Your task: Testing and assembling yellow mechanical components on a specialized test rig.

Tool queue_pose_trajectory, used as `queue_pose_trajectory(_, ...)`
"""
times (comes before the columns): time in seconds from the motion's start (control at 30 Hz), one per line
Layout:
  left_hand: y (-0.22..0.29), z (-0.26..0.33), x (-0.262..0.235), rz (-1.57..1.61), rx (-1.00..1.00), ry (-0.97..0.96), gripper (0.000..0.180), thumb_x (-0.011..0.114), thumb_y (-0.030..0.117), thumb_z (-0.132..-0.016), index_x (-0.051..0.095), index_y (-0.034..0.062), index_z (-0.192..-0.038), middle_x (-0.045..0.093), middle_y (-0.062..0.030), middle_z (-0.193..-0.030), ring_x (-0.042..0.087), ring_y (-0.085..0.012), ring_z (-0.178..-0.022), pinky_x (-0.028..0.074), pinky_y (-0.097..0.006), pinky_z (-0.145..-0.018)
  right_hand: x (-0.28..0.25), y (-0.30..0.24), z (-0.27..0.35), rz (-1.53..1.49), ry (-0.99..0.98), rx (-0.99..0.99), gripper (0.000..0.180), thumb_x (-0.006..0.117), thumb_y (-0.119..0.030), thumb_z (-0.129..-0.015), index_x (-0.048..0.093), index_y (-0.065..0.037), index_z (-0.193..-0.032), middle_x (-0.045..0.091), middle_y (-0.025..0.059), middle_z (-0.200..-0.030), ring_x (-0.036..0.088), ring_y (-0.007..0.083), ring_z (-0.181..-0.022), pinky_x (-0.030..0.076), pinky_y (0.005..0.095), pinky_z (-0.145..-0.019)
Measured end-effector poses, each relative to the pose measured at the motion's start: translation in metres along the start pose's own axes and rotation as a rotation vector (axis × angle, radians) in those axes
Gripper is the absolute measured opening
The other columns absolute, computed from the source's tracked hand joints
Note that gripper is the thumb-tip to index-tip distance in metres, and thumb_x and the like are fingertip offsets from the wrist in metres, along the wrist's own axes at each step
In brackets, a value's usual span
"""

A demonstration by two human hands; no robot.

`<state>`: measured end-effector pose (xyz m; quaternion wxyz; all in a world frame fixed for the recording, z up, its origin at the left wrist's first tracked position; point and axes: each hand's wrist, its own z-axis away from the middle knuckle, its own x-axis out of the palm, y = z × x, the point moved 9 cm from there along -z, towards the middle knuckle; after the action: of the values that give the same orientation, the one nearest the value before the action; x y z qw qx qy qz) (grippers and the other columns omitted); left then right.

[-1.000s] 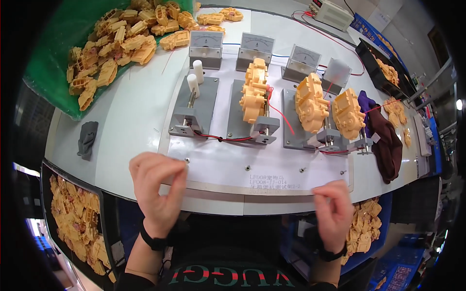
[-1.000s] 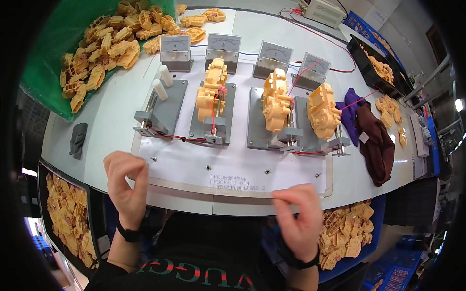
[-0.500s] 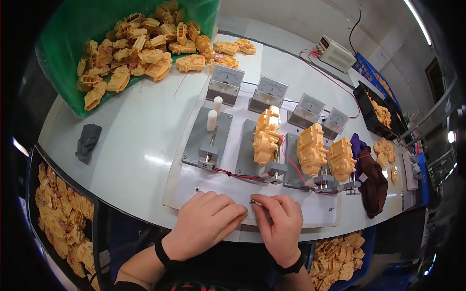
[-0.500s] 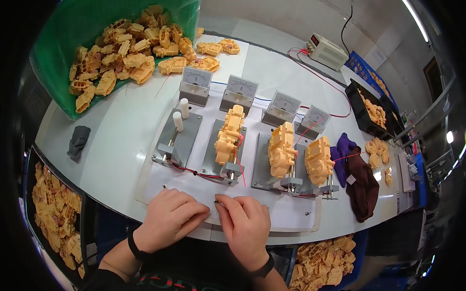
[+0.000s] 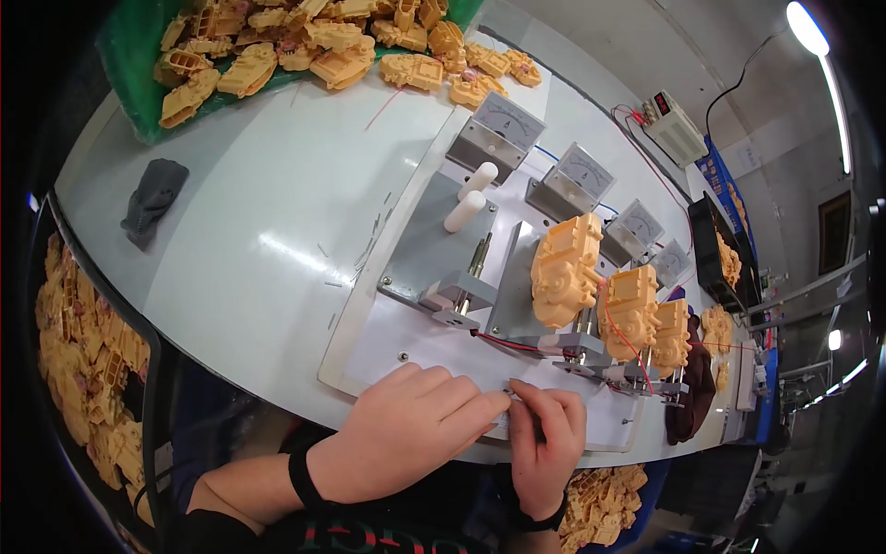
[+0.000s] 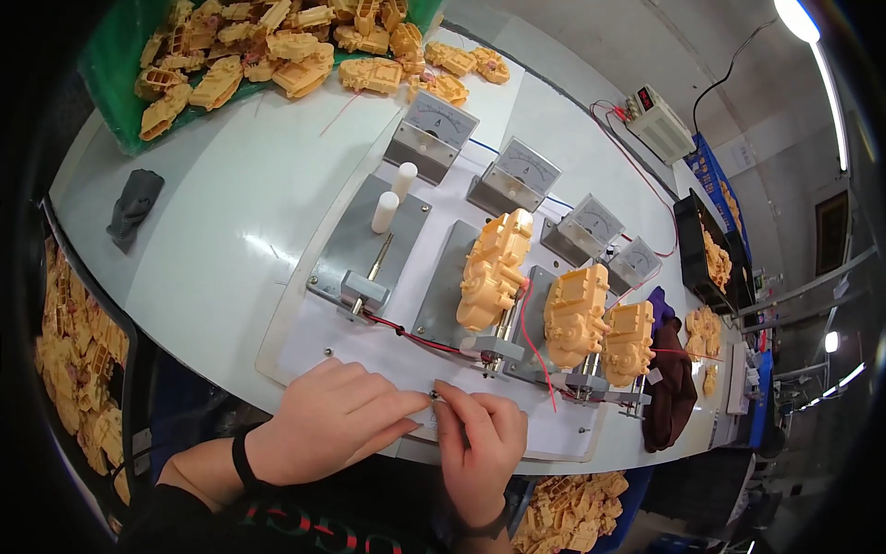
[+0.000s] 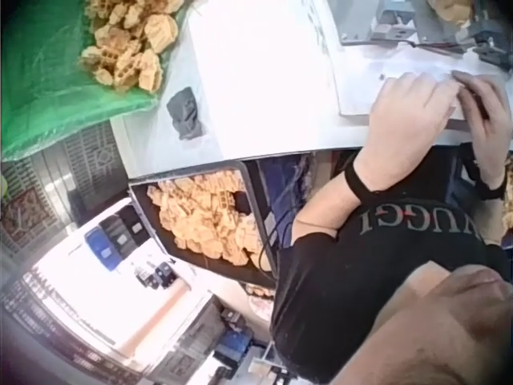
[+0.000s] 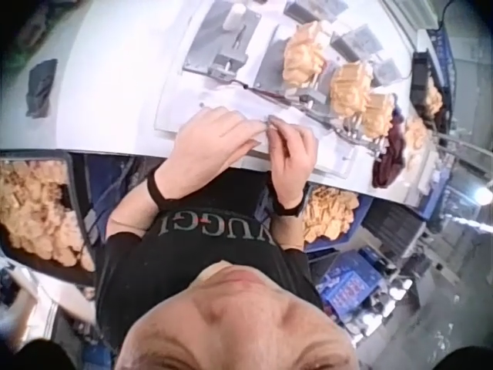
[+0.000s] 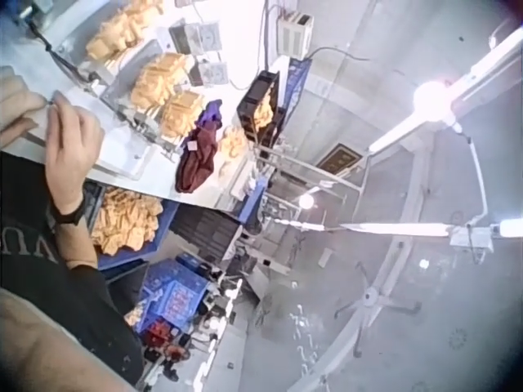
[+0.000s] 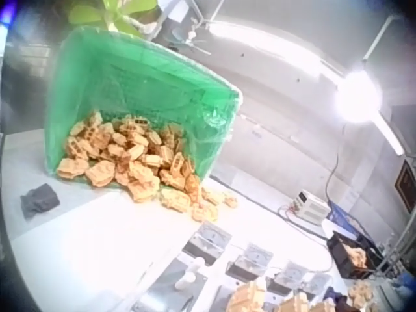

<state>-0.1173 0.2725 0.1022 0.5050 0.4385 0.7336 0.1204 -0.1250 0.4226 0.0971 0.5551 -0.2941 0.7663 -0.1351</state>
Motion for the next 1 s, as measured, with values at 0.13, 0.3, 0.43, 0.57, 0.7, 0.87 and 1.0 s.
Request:
queue_pose_trajectory(0.13, 0.002, 0.003, 0.002, -0.023, -0.005, -0.042, 0.03, 0.075, 0.022, -0.078, 0.065, 0.0168, -0.105, 0.056, 0.0032, -0.079, 0.055, -0.0171, -0.07, 0.042, -0.03, -0.062, 0.001, 0.0, 0.0, -0.002, -0.033, 0.004, 0.024, 0.077, -0.008, -0.077, 0.074, -0.013, -0.1, 0.058, 0.0028, -0.082, 0.054, 0.0205, -0.077, 0.041, 0.0318, -0.07)
queue_pose_trajectory(0.3, -0.001, 0.004, 0.005, 0.006, -0.004, -0.065, 0.032, 0.076, 0.022, -0.077, 0.065, 0.0176, -0.107, 0.056, 0.0031, -0.079, 0.055, -0.0186, -0.07, 0.04, -0.032, -0.062, 0.003, -0.006, -0.004, 0.015, -0.062, -0.051, 0.024, 0.077, -0.009, -0.077, 0.074, -0.013, -0.1, 0.058, 0.0017, -0.083, 0.054, 0.0195, -0.077, 0.04, 0.0321, -0.069)
queue_pose_trajectory(0.43, -0.001, 0.001, 0.008, 0.014, -0.005, -0.099, 0.036, 0.078, 0.021, -0.076, 0.065, 0.018, -0.109, 0.058, 0.0034, -0.081, 0.055, -0.0192, -0.071, 0.04, -0.033, -0.062, 0.001, -0.004, -0.006, 0.012, -0.024, -0.062, 0.024, 0.077, -0.009, -0.076, 0.074, -0.013, -0.1, 0.059, 0.0001, -0.084, 0.054, 0.0181, -0.076, 0.038, 0.0318, -0.068)
queue_pose_trajectory(0.57, 0.003, -0.003, 0.004, -0.03, -0.041, -0.093, 0.036, 0.08, 0.017, -0.074, 0.066, 0.0169, -0.106, 0.059, 0.0038, -0.078, 0.055, -0.0191, -0.069, 0.038, -0.033, -0.062, -0.003, -0.01, -0.011, -0.041, 0.023, -0.145, 0.024, 0.078, -0.01, -0.076, 0.072, -0.014, -0.1, 0.058, -0.0015, -0.084, 0.054, 0.0182, -0.076, 0.037, 0.0318, -0.068)
queue_pose_trajectory(0.7, 0.001, -0.009, 0.011, -0.001, -0.06, -0.082, 0.033, 0.081, 0.016, -0.073, 0.067, 0.0154, -0.103, 0.059, 0.0037, -0.072, 0.055, -0.0194, -0.067, 0.037, -0.033, -0.062, -0.006, -0.005, -0.009, -0.013, 0.036, -0.175, 0.025, 0.077, -0.011, -0.076, 0.071, -0.014, -0.1, 0.058, -0.0017, -0.085, 0.055, 0.0189, -0.078, 0.038, 0.0328, -0.069)
queue_pose_trajectory(0.87, 0.003, -0.005, 0.005, -0.055, -0.087, -0.139, 0.029, 0.076, 0.017, -0.079, 0.065, 0.014, -0.106, 0.06, 0.0, -0.078, 0.056, -0.0206, -0.07, 0.04, -0.033, -0.062, -0.004, -0.011, -0.009, -0.066, 0.036, -0.209, 0.025, 0.077, -0.011, -0.076, 0.071, -0.013, -0.1, 0.059, -0.0009, -0.087, 0.055, 0.0197, -0.08, 0.039, 0.0337, -0.071)
queue_pose_trajectory(1.0, 0.005, -0.003, 0.002, 0.005, -0.037, -0.074, 0.024, 0.077, 0.016, -0.079, 0.068, 0.0146, -0.102, 0.061, 0.0008, -0.076, 0.058, -0.0209, -0.072, 0.042, -0.034, -0.065, -0.006, -0.013, -0.005, -0.063, 0.07, -0.192, 0.022, 0.074, -0.006, -0.078, 0.069, -0.011, -0.099, 0.06, 0.0036, -0.089, 0.056, 0.0238, -0.083, 0.041, 0.0352, -0.075)
